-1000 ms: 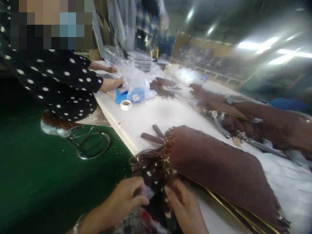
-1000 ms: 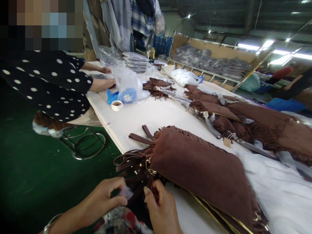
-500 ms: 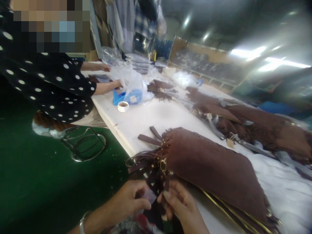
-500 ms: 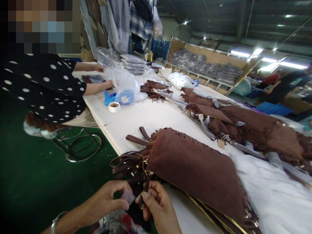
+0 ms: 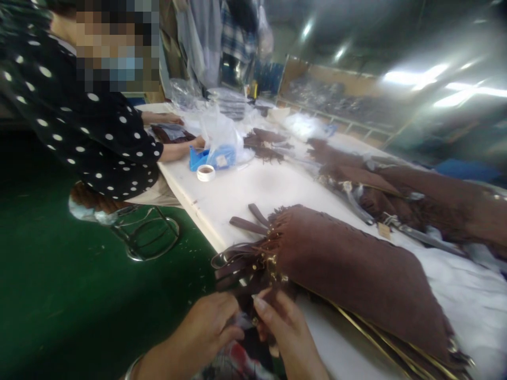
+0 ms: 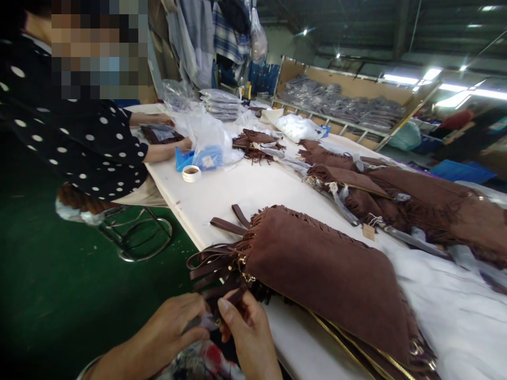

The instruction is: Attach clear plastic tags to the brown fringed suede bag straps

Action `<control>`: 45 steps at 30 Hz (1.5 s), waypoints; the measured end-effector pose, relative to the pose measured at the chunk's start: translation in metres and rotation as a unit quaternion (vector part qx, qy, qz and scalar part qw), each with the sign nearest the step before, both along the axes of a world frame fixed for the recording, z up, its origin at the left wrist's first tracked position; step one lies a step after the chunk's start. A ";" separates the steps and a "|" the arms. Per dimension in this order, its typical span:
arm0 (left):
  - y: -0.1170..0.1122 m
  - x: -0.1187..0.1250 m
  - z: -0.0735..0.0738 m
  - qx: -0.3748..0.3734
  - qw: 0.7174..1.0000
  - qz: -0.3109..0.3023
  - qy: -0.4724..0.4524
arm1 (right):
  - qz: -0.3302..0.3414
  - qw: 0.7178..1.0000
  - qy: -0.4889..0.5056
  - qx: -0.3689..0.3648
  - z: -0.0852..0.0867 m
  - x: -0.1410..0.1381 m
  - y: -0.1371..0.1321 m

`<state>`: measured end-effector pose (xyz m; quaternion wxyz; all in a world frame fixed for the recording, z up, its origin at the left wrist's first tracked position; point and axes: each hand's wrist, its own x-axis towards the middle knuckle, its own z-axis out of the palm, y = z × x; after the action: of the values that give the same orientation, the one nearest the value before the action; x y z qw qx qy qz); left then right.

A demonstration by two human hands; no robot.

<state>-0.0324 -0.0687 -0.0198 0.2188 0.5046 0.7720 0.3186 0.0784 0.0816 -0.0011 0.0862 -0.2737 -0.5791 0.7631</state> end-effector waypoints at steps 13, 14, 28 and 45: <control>0.007 0.002 0.014 -0.024 0.999 -0.003 -0.022 | 0.000 0.999 0.001 -0.038 0.006 0.003 0.004; 0.007 0.002 0.014 -0.024 0.999 0.000 -0.028 | 0.003 0.999 0.002 -0.042 0.006 0.003 0.005; 0.018 0.005 0.017 0.025 0.956 0.072 -0.284 | 0.074 0.997 -0.029 -0.003 0.001 0.009 0.021; 0.045 0.030 -0.023 0.128 0.813 0.124 -0.554 | -0.016 0.998 -0.011 0.061 -0.014 0.024 0.020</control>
<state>-0.0025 -0.0236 -0.0428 0.5017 0.1665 0.5286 0.6643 0.1029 0.1015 -0.0149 0.1084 -0.2855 -0.6213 0.7216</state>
